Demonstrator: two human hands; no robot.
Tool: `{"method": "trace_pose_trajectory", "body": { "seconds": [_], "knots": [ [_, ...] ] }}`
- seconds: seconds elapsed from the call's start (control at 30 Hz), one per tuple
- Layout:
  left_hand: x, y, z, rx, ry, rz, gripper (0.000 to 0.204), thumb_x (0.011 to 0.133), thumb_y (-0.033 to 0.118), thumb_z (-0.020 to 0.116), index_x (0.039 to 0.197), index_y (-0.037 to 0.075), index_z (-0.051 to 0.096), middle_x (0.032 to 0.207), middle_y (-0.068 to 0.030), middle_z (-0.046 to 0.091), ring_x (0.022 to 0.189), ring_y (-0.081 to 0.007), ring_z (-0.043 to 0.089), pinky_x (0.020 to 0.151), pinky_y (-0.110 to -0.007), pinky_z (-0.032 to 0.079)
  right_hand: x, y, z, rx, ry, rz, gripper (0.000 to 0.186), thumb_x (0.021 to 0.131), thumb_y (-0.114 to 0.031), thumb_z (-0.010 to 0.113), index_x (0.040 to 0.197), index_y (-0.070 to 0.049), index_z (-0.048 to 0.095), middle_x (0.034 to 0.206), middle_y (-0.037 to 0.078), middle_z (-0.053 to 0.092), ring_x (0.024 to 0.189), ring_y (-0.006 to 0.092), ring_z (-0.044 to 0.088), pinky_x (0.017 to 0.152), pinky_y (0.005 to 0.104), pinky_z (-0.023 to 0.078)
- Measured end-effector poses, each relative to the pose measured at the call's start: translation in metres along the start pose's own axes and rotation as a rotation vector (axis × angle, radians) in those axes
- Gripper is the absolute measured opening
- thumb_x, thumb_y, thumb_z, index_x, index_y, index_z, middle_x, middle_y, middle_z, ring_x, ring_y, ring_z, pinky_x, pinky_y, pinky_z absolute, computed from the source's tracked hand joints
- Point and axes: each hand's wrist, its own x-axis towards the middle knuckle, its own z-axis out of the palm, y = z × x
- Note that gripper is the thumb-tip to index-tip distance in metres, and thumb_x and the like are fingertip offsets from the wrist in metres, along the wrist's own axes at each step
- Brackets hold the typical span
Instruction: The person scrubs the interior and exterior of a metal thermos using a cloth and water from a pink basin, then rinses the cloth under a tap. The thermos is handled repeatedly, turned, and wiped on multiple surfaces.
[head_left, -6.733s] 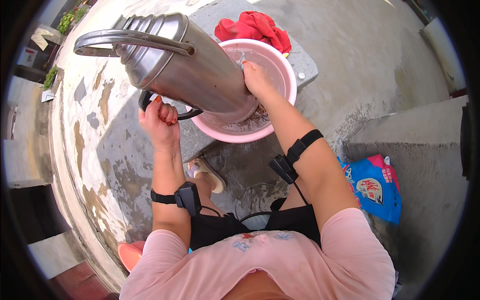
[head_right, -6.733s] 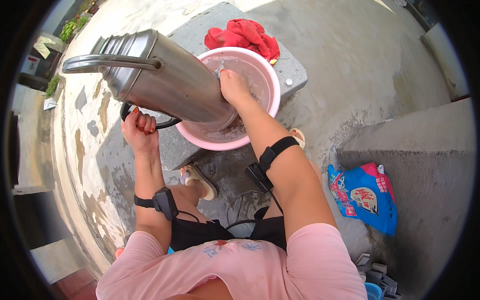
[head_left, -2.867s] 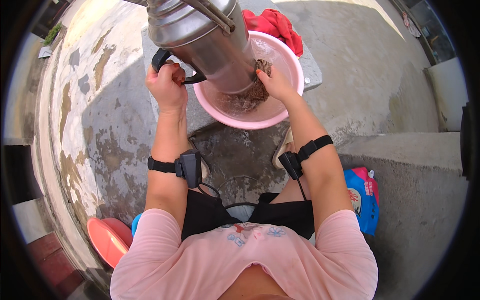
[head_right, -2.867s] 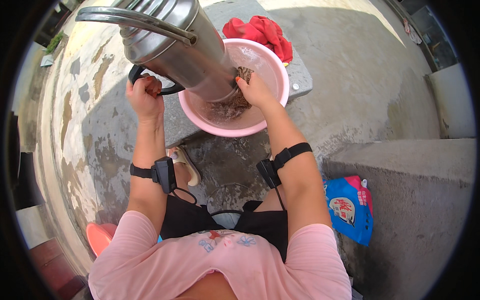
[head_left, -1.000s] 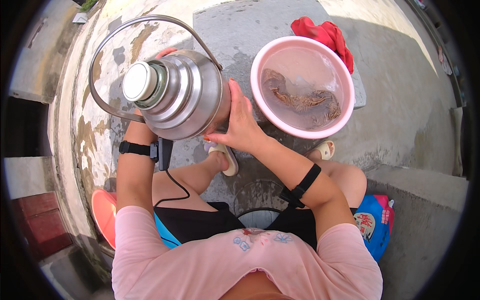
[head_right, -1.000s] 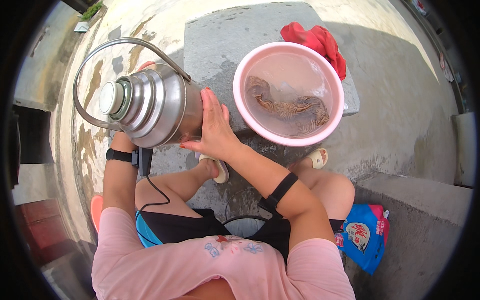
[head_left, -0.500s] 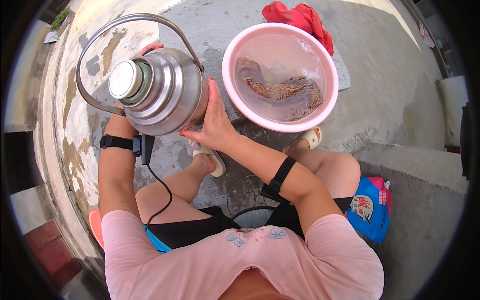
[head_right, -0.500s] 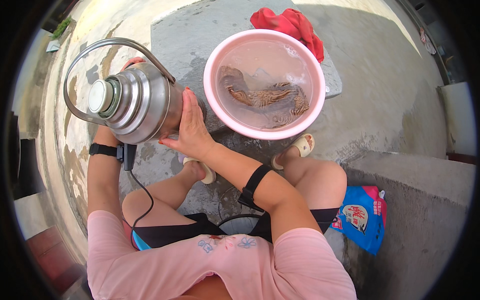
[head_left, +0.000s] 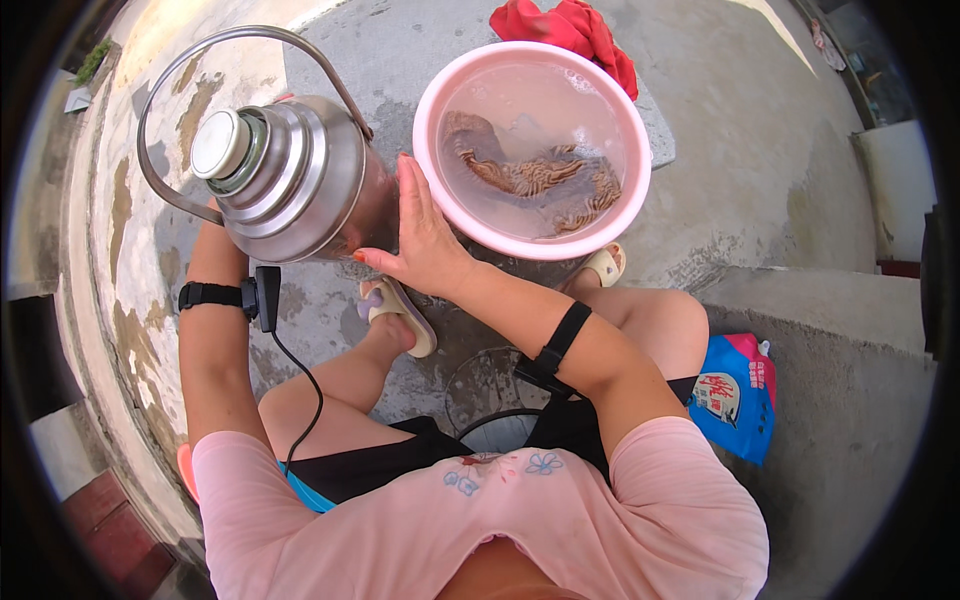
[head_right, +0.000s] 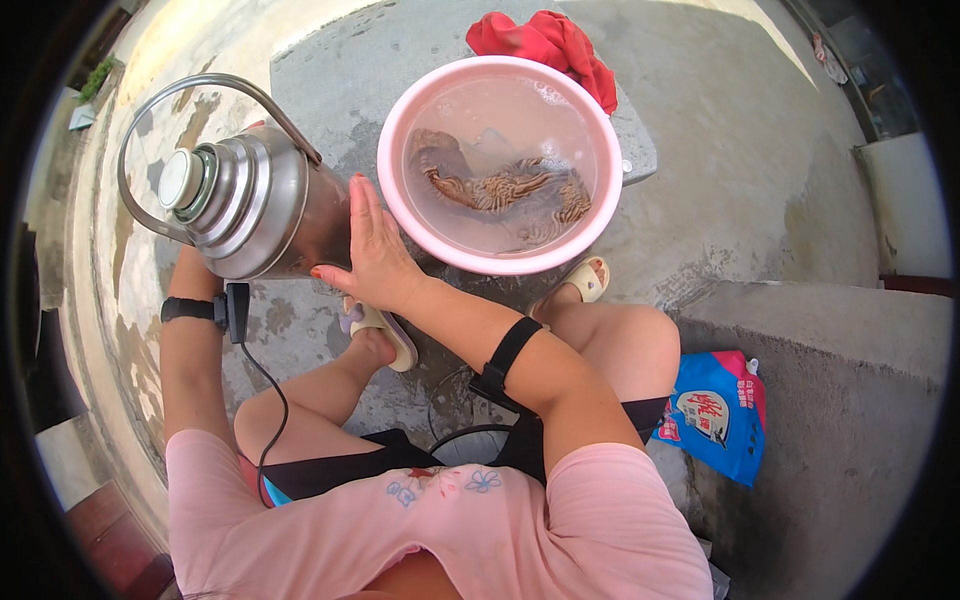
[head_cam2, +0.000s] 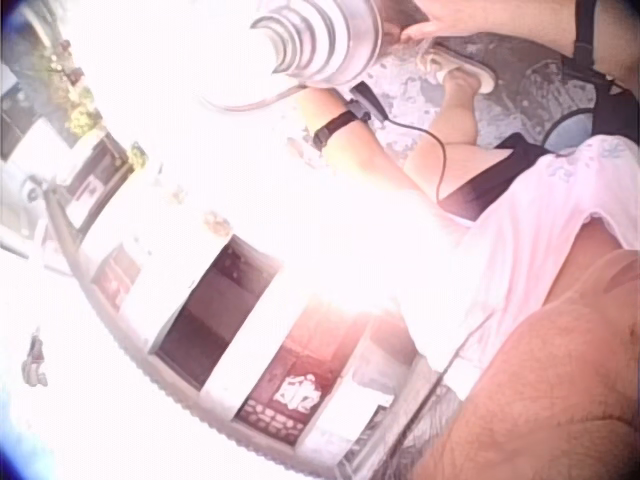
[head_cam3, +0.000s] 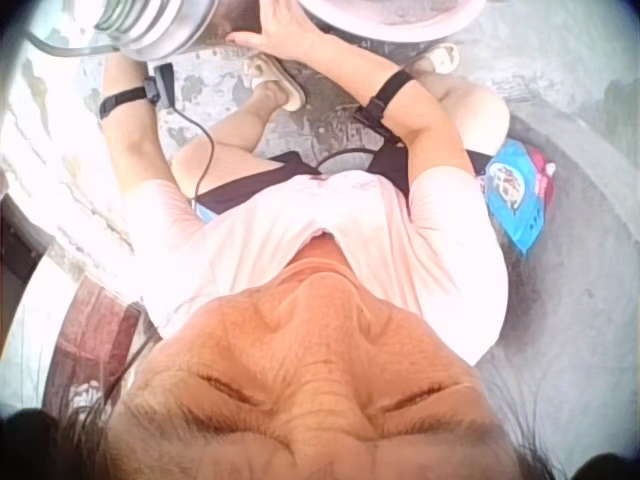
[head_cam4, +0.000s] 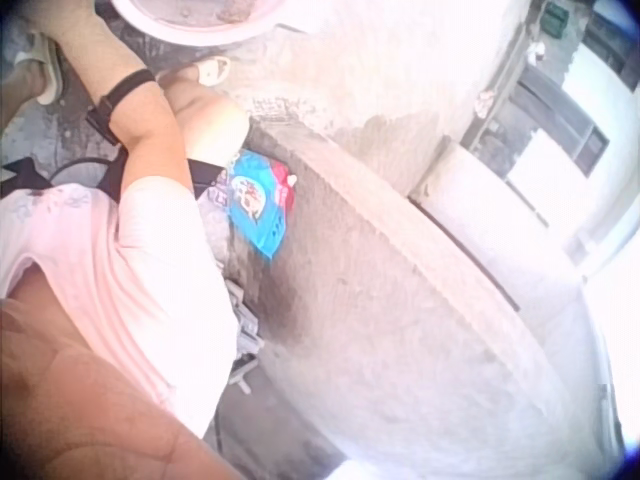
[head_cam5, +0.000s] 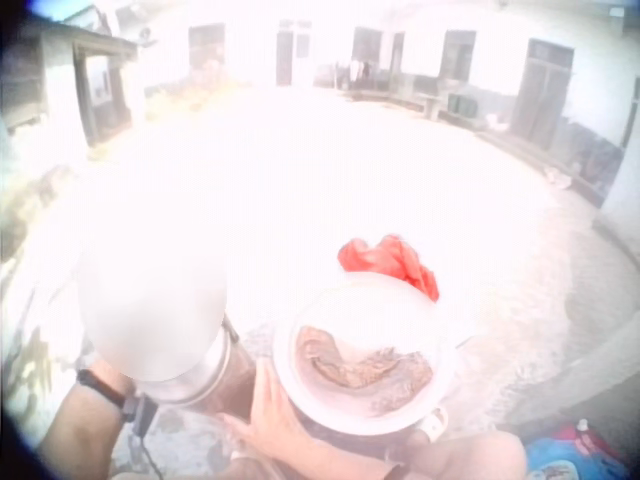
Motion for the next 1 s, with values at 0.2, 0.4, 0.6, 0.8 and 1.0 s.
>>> {"method": "trace_pose_trajectory", "body": {
  "seconds": [0.2, 0.4, 0.6, 0.8, 1.0],
  "knots": [
    [-0.081, 0.0, 0.006, 0.543, 0.221, -0.191, 0.043, 0.096, 0.028, 0.056, 0.13, 0.002, 0.053, 0.117, -0.0078, 0.063, 0.101, -0.0163, 0.063, 0.086, -0.033, 0.054, 0.001, 0.064, -0.12, -0.796, -0.388, 0.511, 0.043, 0.083, -0.03, 0.071, 0.12, -0.011, 0.06, 0.121, 0.01, 0.058, 0.117, 0.0291, 0.054, 0.093, 0.0497, 0.042],
    [-0.148, -0.007, 0.081, 0.825, -0.347, -0.653, 0.028, 0.099, 0.02, 0.054, 0.119, 0.0, 0.06, 0.107, -0.0075, 0.067, 0.099, -0.017, 0.064, 0.087, -0.032, 0.054, -0.01, 0.105, -0.148, -0.759, -0.585, 0.745, 0.04, 0.084, -0.028, 0.067, 0.116, -0.006, 0.063, 0.109, 0.011, 0.068, 0.103, 0.0303, 0.062, 0.097, 0.0544, 0.035],
    [-0.114, -0.089, 0.233, 0.173, -0.303, -0.662, 0.07, 0.1, 0.051, 0.045, 0.156, 0.028, 0.011, 0.156, -0.0153, 0.02, 0.128, -0.0338, 0.047, 0.095, -0.048, 0.051, 0.014, 0.076, -0.159, 0.602, 0.233, 0.639, 0.025, 0.09, -0.018, 0.062, 0.109, -0.003, 0.063, 0.088, 0.01, 0.069, 0.08, 0.0198, 0.065, 0.073, 0.0338, 0.05],
    [-0.019, -0.155, 0.267, -0.538, -0.128, -0.38, 0.073, 0.094, 0.067, 0.032, 0.135, 0.009, 0.049, 0.132, -0.0167, 0.055, 0.124, -0.0354, 0.052, 0.1, -0.057, 0.045, 0.004, 0.015, -0.139, 0.343, 0.355, 0.298, 0.029, 0.09, -0.025, 0.065, 0.101, 0.0, 0.055, 0.089, 0.017, 0.063, 0.081, 0.0285, 0.065, 0.07, 0.0417, 0.05],
    [0.004, -0.182, 0.28, -0.475, 0.125, -0.255, 0.04, 0.104, 0.038, 0.036, 0.12, 0.006, 0.055, 0.113, -0.0117, 0.064, 0.102, -0.0278, 0.064, 0.085, -0.042, 0.054, 0.006, 0.043, -0.126, -0.206, 0.49, 0.418, 0.06, 0.089, -0.033, 0.069, 0.128, 0.0, 0.037, 0.135, 0.027, 0.042, 0.108, 0.037, 0.058, 0.082, 0.0439, 0.051]
  ]
}}
